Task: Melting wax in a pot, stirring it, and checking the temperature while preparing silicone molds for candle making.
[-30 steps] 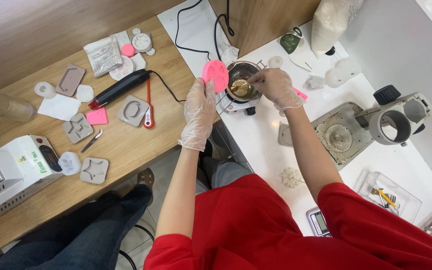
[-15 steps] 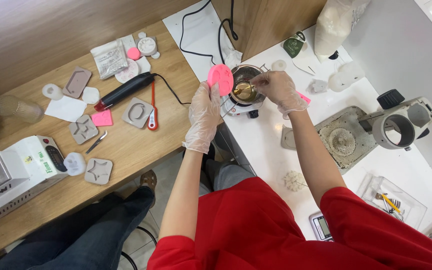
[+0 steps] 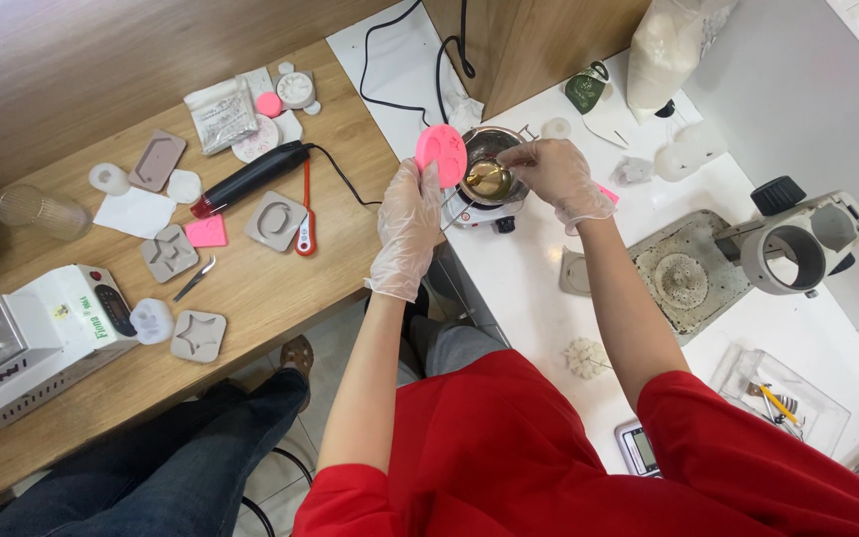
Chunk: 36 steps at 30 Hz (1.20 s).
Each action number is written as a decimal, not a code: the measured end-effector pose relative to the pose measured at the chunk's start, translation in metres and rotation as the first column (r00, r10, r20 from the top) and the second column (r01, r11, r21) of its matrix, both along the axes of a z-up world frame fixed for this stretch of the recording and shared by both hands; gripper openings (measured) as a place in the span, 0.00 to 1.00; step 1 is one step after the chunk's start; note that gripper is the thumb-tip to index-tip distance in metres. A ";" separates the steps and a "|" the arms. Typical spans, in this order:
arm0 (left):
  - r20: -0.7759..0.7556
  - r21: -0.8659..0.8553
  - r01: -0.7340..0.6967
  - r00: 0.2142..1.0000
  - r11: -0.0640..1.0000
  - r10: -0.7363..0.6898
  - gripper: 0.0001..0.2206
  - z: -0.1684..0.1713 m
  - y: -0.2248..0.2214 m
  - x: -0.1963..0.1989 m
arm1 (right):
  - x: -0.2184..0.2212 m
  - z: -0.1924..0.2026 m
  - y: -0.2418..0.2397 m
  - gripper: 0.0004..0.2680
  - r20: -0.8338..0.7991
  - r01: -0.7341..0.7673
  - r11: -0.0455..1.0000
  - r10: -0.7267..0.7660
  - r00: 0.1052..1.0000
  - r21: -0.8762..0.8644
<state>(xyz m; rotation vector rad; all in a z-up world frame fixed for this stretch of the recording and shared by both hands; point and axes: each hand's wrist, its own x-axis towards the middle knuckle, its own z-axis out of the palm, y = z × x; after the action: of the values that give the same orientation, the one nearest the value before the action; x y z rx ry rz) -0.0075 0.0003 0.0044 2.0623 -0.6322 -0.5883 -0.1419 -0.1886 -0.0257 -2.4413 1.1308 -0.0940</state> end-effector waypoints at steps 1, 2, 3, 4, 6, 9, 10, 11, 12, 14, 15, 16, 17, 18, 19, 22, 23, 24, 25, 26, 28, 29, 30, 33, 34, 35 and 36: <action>0.001 0.000 0.000 1.000 1.000 0.000 0.15 0.000 0.000 0.000 | 0.000 0.000 0.001 0.11 0.001 0.000 1.000 0.000 1.000 0.000; 0.002 -0.003 0.000 1.000 1.000 0.000 0.15 0.000 0.000 0.000 | 0.001 0.000 0.002 0.10 0.001 -0.001 1.000 0.001 1.000 -0.002; 0.003 -0.006 0.002 1.000 1.000 -0.002 0.15 0.000 0.000 -0.001 | 0.000 0.000 0.002 0.10 0.000 -0.001 1.000 0.001 1.000 -0.004; 0.004 -0.006 0.003 1.000 1.000 -0.003 0.15 -0.001 -0.001 -0.001 | 0.000 -0.003 0.001 0.10 0.001 0.000 1.000 0.000 1.000 -0.004; -0.011 -0.001 -0.002 1.000 1.000 0.002 0.15 -0.002 -0.001 -0.002 | 0.000 -0.010 -0.002 0.10 -0.008 -0.016 0.999 0.016 1.000 -0.027; -0.052 -0.032 -0.002 0.999 0.999 0.001 0.15 0.011 0.002 -0.002 | 0.002 -0.016 -0.005 0.11 -0.011 -0.034 0.998 0.034 0.999 -0.045; -0.053 -0.033 -0.003 0.999 0.999 0.001 0.15 0.011 0.002 -0.002 | 0.003 -0.021 -0.007 0.11 -0.011 -0.035 0.998 0.034 0.999 -0.045; -0.054 -0.032 -0.004 0.999 0.999 0.003 0.15 0.012 0.002 -0.002 | 0.004 -0.026 -0.009 0.10 -0.024 -0.031 0.997 0.029 0.999 -0.066; -0.055 -0.032 -0.006 0.998 0.999 0.004 0.14 0.013 0.003 -0.002 | 0.005 -0.030 -0.011 0.10 -0.036 -0.027 0.996 0.024 0.999 -0.087; -0.055 -0.031 -0.008 0.998 0.999 0.006 0.14 0.012 0.003 -0.003 | 0.004 -0.033 -0.013 0.10 -0.040 -0.037 0.994 0.033 0.999 -0.098; -0.056 -0.029 -0.008 0.998 1.000 0.006 0.14 0.011 0.003 -0.003 | 0.004 -0.033 -0.015 0.10 -0.045 -0.046 0.993 0.041 0.998 -0.110; -0.055 -0.030 -0.008 0.998 1.000 0.006 0.14 0.013 0.003 -0.002 | 0.004 -0.031 -0.015 0.10 -0.043 -0.046 0.993 0.041 0.998 -0.111; -0.058 -0.034 -0.005 0.998 0.999 0.003 0.14 0.013 0.004 -0.002 | 0.003 -0.029 -0.014 0.09 -0.033 -0.058 0.994 0.055 0.998 -0.097; -0.060 -0.038 -0.002 0.998 0.999 0.000 0.14 0.014 0.004 -0.002 | 0.002 -0.028 -0.014 0.09 -0.023 -0.071 0.994 0.069 0.997 -0.083; -0.061 -0.038 -0.002 0.998 0.999 -0.001 0.14 0.013 0.004 -0.002 | 0.002 -0.026 -0.012 0.09 -0.023 -0.070 0.994 0.068 0.997 -0.083; -0.043 0.009 -0.003 0.999 1.000 0.004 0.14 0.013 0.004 -0.002 | 0.002 -0.030 -0.010 0.09 -0.057 -0.055 0.993 0.049 0.997 -0.108; -0.053 0.004 -0.003 0.999 1.000 0.003 0.15 0.013 0.004 -0.002 | 0.002 -0.036 -0.012 0.09 -0.061 -0.048 0.993 0.041 0.997 -0.112; -0.063 -0.001 -0.003 0.998 1.000 0.003 0.15 0.014 0.004 -0.002 | 0.003 -0.041 -0.014 0.09 -0.065 -0.041 0.992 0.033 0.997 -0.116; -0.063 -0.003 -0.004 0.998 1.000 0.004 0.15 0.012 0.004 -0.003 | 0.002 -0.033 -0.007 0.09 -0.064 -0.042 0.992 0.035 0.997 -0.118; -0.054 0.014 0.003 0.999 1.000 -0.002 0.15 0.011 0.004 -0.003 | 0.002 -0.025 0.000 0.09 -0.059 -0.048 0.990 0.041 0.997 -0.130; -0.023 0.017 0.001 1.000 1.000 -0.001 0.16 0.014 0.003 -0.001 | 0.007 -0.015 0.006 0.09 -0.031 -0.058 0.986 0.054 0.998 -0.157; -0.040 0.028 0.008 0.999 1.000 -0.007 0.16 0.016 0.002 -0.001 | 0.009 -0.014 0.006 0.08 -0.064 -0.081 0.982 0.071 0.995 -0.171; -0.058 0.038 0.016 0.998 0.999 -0.013 0.16 0.018 0.003 -0.002 | 0.010 -0.014 0.007 0.07 -0.097 -0.103 0.977 0.086 0.992 -0.185; -0.116 0.028 0.007 0.993 1.000 -0.004 0.17 0.002 0.001 0.001 | 0.007 -0.057 -0.014 0.07 -0.146 -0.122 0.949 0.082 0.986 -0.291; -0.114 0.025 0.003 0.993 1.000 0.000 0.17 0.005 -0.001 0.000 | 0.007 -0.053 -0.012 0.07 -0.145 -0.125 0.947 0.085 0.986 -0.295; -0.148 -0.038 -0.007 0.989 0.999 0.002 0.17 0.009 -0.001 -0.001 | 0.007 -0.049 -0.009 0.07 -0.139 -0.152 0.925 0.109 0.984 -0.348; -0.181 -0.100 -0.020 0.983 0.995 0.001 0.17 0.011 -0.001 -0.002 | 0.006 -0.047 -0.005 0.06 -0.135 -0.177 0.899 0.133 0.982 -0.400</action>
<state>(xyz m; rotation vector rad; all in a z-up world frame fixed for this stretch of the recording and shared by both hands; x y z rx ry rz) -0.0090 -0.0003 0.0158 1.8908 -0.5339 -0.7136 -0.1354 -0.1937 -0.0722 -2.9339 1.0367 -0.1723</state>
